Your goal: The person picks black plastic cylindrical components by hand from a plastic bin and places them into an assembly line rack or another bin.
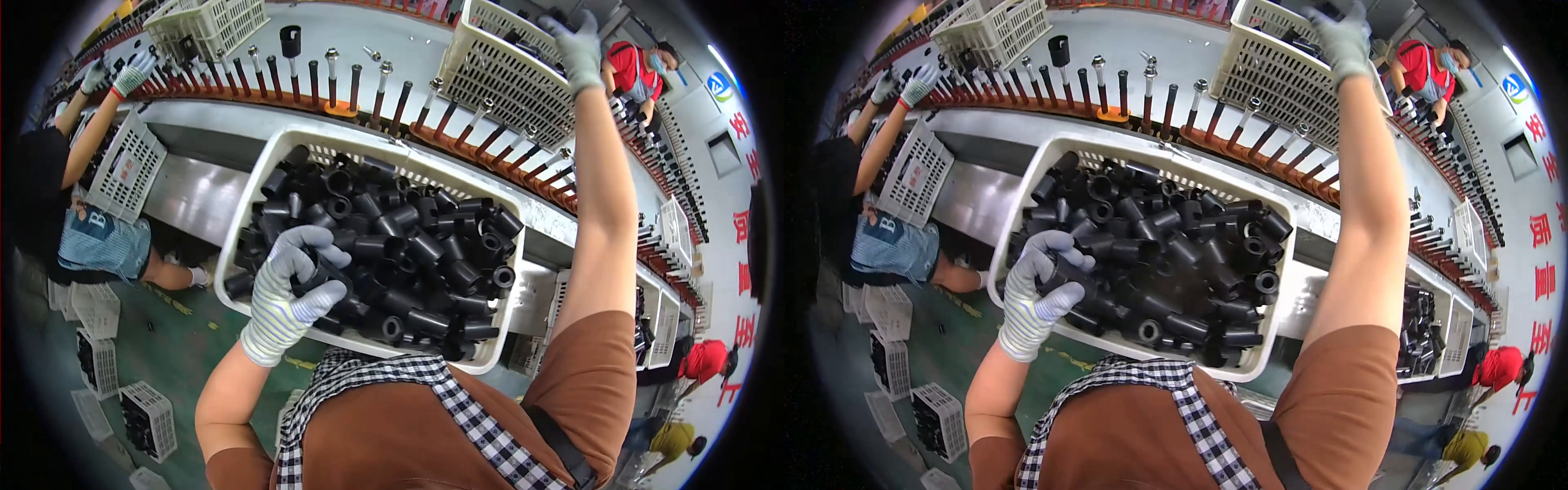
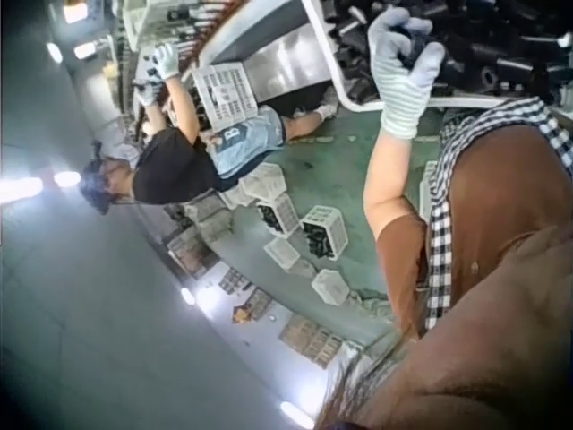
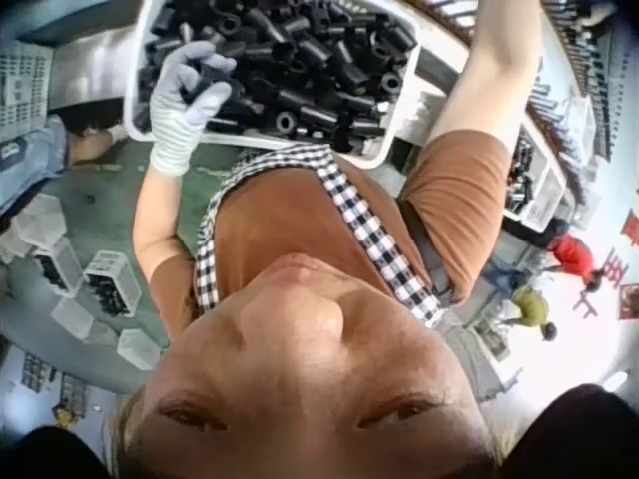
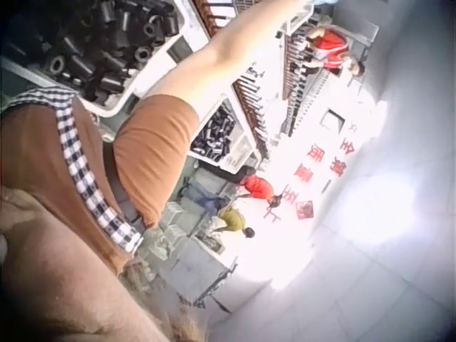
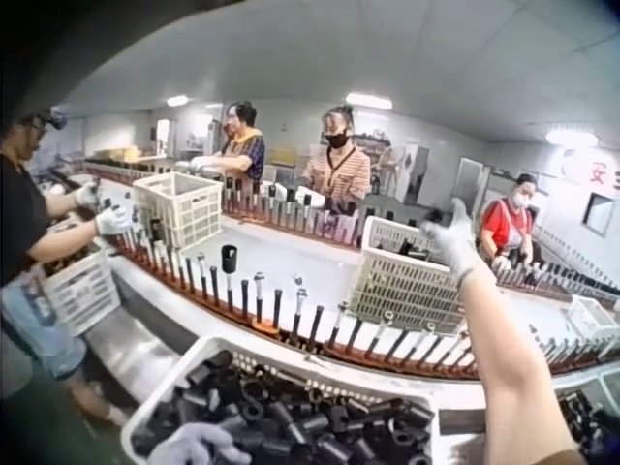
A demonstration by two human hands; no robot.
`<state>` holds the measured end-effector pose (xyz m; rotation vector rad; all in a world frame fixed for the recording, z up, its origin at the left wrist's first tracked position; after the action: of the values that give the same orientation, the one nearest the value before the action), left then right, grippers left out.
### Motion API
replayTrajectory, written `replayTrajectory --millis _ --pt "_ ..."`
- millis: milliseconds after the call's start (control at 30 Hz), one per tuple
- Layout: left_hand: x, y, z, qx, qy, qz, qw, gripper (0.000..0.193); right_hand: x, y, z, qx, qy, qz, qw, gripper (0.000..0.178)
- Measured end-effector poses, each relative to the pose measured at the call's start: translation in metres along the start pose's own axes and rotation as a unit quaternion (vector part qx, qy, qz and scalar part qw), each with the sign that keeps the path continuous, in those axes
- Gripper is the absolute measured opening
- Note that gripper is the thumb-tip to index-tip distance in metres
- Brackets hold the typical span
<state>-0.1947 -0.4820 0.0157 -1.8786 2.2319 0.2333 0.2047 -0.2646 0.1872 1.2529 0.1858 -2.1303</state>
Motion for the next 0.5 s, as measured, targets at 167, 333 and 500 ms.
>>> replayTrajectory --millis 167,333,500 --pt "-0.07 0.055 -0.014 -0.019 -0.044 -0.022 0.999 0.01 0.208 -0.07 0.017 0.178 -0.019 0.529 0.83 0.048" --pt "-0.19 0.034 0.0 0.039 0.026 -0.015 0.999 0.029 0.348 -0.036 0.11 0.01 0.022 0.688 0.725 0.068" --pt "-0.314 0.021 0.039 -0.253 -0.248 -0.073 0.932 0.032 0.36 -0.043 0.107 0.073 -0.071 0.72 0.687 0.062"
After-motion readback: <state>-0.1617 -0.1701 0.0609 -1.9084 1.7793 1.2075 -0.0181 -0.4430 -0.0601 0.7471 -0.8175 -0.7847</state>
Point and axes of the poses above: each hand's wrist, its own x-axis away from the middle knuckle, its own y-axis out of the back of the hand, z = x × y, the point moved 7 cm from there along -x, towards the middle knuckle, and after that the axes turned 4 degrees about -z, right-handed, at the moved point
